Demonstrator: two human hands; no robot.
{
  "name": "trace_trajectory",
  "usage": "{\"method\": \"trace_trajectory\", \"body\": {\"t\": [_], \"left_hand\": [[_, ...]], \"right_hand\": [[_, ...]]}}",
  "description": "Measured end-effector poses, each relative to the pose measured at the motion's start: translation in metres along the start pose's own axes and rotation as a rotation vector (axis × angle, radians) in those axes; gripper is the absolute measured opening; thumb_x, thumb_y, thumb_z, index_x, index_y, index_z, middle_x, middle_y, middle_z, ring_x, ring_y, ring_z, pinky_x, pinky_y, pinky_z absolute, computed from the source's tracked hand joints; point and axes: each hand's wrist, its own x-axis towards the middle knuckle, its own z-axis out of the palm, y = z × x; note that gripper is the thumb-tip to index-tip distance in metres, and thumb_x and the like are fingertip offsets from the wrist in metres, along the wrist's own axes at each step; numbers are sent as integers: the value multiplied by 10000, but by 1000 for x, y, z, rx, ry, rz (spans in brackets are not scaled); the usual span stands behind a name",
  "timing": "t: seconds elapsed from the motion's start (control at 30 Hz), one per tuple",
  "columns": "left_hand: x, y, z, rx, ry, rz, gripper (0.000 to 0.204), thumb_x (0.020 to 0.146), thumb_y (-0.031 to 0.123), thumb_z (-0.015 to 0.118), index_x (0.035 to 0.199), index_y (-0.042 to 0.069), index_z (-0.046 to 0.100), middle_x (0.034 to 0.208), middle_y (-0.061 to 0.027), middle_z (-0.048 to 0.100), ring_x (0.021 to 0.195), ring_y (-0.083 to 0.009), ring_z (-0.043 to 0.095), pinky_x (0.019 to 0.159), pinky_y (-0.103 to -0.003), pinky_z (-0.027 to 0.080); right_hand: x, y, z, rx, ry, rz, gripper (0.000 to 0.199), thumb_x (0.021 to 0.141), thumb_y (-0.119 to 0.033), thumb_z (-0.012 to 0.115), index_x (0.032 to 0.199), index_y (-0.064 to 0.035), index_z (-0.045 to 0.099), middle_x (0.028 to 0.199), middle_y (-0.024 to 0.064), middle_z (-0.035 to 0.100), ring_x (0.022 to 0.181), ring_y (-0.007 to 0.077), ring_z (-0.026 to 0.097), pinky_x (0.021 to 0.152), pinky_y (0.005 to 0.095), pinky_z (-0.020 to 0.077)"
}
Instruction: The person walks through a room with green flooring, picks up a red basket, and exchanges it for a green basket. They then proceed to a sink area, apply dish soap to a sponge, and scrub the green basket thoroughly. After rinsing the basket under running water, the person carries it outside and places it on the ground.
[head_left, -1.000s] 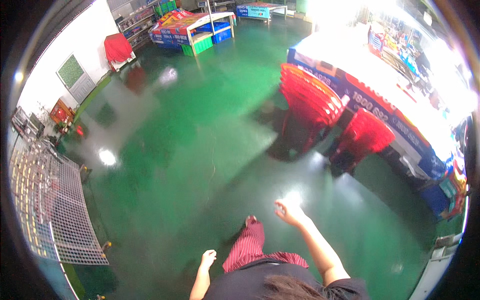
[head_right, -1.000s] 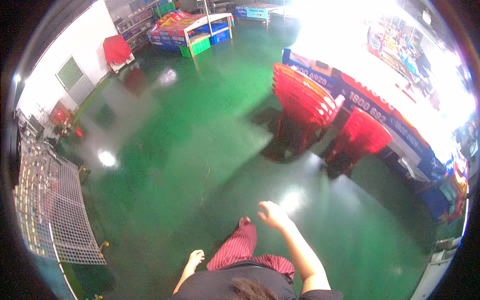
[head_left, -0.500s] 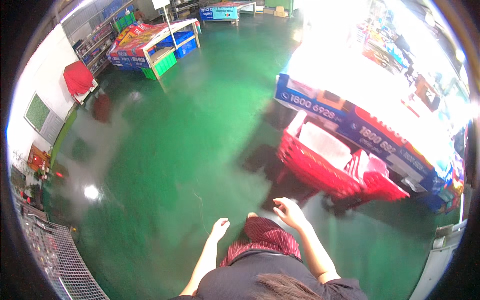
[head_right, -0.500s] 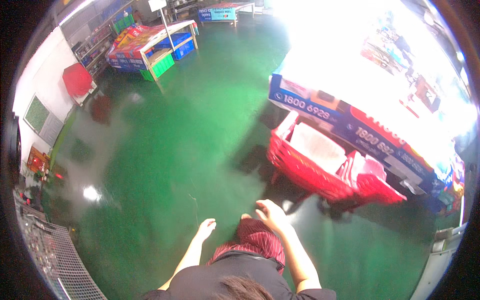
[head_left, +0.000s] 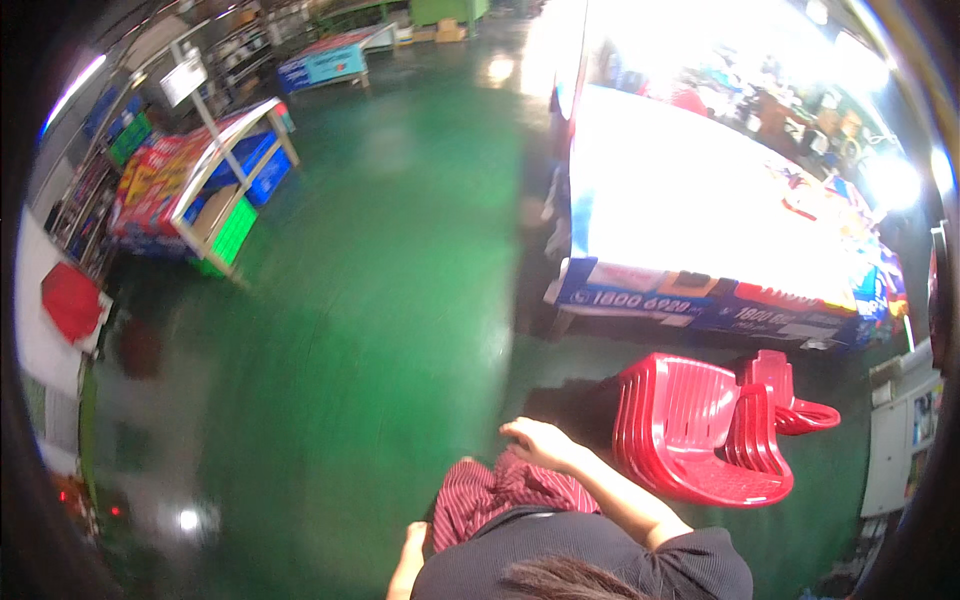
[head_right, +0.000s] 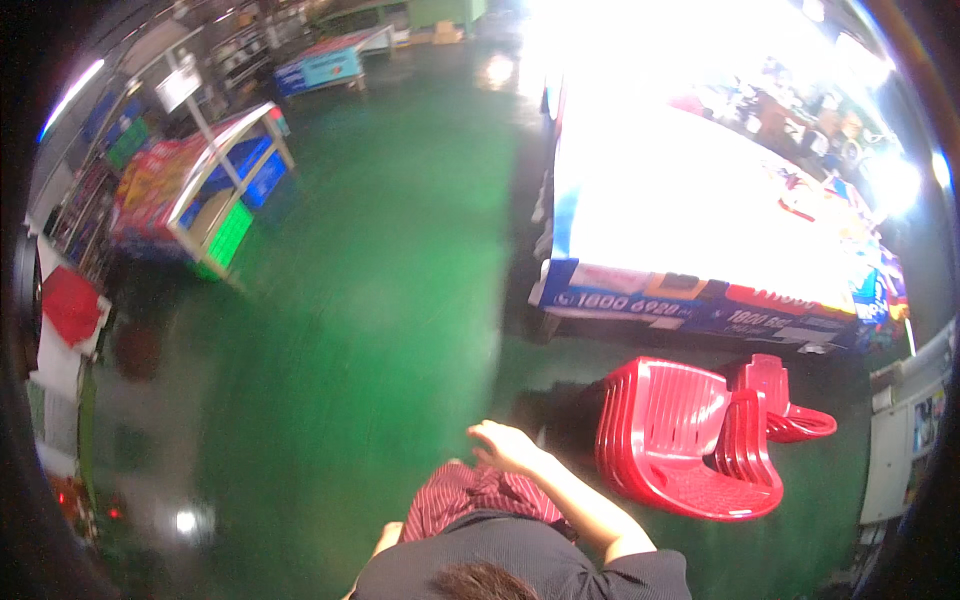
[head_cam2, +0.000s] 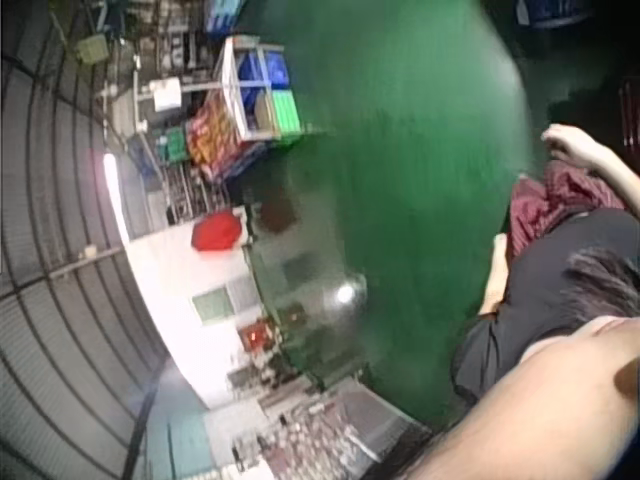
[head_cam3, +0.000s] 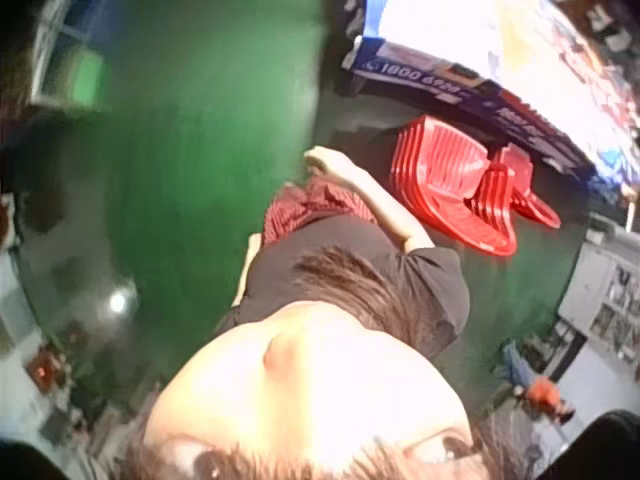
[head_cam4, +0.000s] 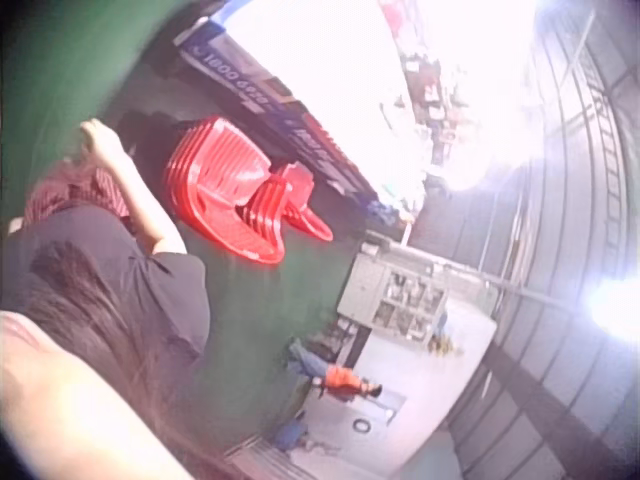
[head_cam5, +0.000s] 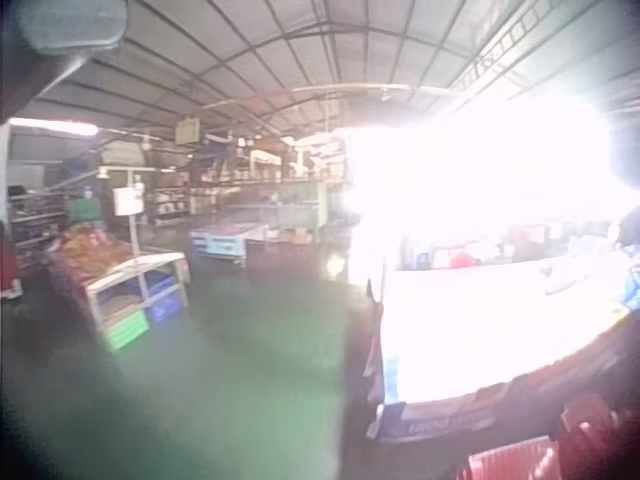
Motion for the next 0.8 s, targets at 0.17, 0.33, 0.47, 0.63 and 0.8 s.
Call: {"method": "trace_trajectory", "body": {"t": [0.17,0.33,0.47,0.63,0.8], "left_hand": [[182,303,-77,-75,-139,403,212,774,167,519,945,41,517,688,-15,552,523,-94,499,412,-230,371],[265,583,-149,32,-9,738,359,713,35,569,1060,11,482,839,-83,548,730,-137,522,667,-251,445],[398,647,-184,-406,-241,597,330,676,-84,496,991,13,487,764,-27,442,639,-89,424,500,-208,402],[458,645,-208,-281,4,200,361,670,-91,488,1001,53,483,704,-24,504,507,-116,470,446,-222,398],[557,688,-204,149,107,52,290,662,-10,564,949,10,527,727,-93,570,587,-138,540,543,-262,452]], "right_hand": [[65,43,-48,34,87,445,344,761,-271,497,1041,-72,517,1036,119,528,964,258,502,833,340,400],[187,129,-53,-20,227,725,340,739,-246,534,1030,-73,519,998,119,544,953,252,512,822,344,405],[366,203,-90,-85,164,556,333,758,-260,535,1037,-83,497,997,124,522,928,287,506,804,362,411],[592,237,-183,5,239,347,311,750,-219,550,1024,-78,502,962,112,533,853,270,538,737,349,444],[746,302,-283,112,118,443,333,748,-229,538,1040,-73,494,1011,126,522,898,293,526,766,369,434]]}}
